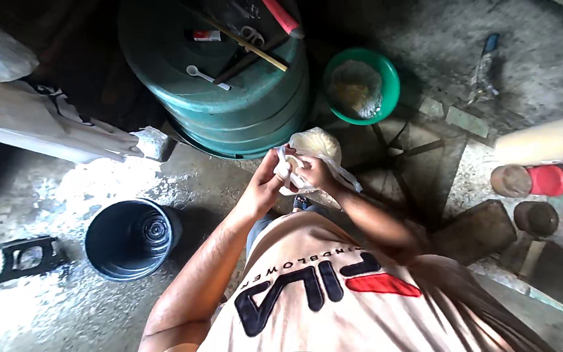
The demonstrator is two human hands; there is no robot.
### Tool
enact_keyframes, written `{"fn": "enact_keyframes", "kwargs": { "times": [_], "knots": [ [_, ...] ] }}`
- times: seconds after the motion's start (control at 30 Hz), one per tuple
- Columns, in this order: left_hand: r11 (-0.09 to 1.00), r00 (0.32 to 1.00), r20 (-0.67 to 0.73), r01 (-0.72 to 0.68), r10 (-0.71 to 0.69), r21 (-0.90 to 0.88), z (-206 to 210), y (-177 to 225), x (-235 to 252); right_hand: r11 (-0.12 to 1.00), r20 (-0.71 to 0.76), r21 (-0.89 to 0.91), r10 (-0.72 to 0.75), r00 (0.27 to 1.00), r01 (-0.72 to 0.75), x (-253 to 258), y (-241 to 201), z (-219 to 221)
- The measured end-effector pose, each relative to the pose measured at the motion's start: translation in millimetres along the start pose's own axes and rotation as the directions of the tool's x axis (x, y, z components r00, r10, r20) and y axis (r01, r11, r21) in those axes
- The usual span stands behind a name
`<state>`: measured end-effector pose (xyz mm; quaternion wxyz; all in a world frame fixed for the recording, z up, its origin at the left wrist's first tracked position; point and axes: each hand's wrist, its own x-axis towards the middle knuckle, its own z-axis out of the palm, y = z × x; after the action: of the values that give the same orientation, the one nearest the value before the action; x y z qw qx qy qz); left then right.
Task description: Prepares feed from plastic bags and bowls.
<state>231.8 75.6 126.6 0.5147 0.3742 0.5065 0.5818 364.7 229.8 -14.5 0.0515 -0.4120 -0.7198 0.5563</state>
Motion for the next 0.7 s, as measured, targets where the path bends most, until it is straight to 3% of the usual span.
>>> {"fn": "enact_keyframes", "kwargs": {
  "times": [0.1, 0.17, 0.37, 0.7],
  "knots": [
    [1.0, 1.0, -0.007, 0.007, -0.007, -0.023, -0.7, -0.5, -3.3, 0.959, 0.084, 0.245, 0.123, 0.989, -0.14, -4.6, -1.2, -7.4],
    [0.999, 1.0, -0.019, 0.009, -0.01, -0.031, -0.4, -1.1, -5.2, 0.928, 0.096, 0.312, 0.18, 0.979, -0.201, -6.7, -2.0, -12.7],
    [1.0, 1.0, -0.025, 0.001, -0.002, -0.03, 2.5, -1.3, -4.2, 0.99, 0.026, 0.075, 0.118, 0.993, -0.12, -7.2, -8.8, -25.6],
    [0.998, 0.999, -0.037, 0.032, -0.034, -0.046, 3.7, 1.4, -2.2, 0.992, 0.024, 0.075, 0.103, 0.994, -0.105, -1.9, 4.4, -30.9]
  ]
}}
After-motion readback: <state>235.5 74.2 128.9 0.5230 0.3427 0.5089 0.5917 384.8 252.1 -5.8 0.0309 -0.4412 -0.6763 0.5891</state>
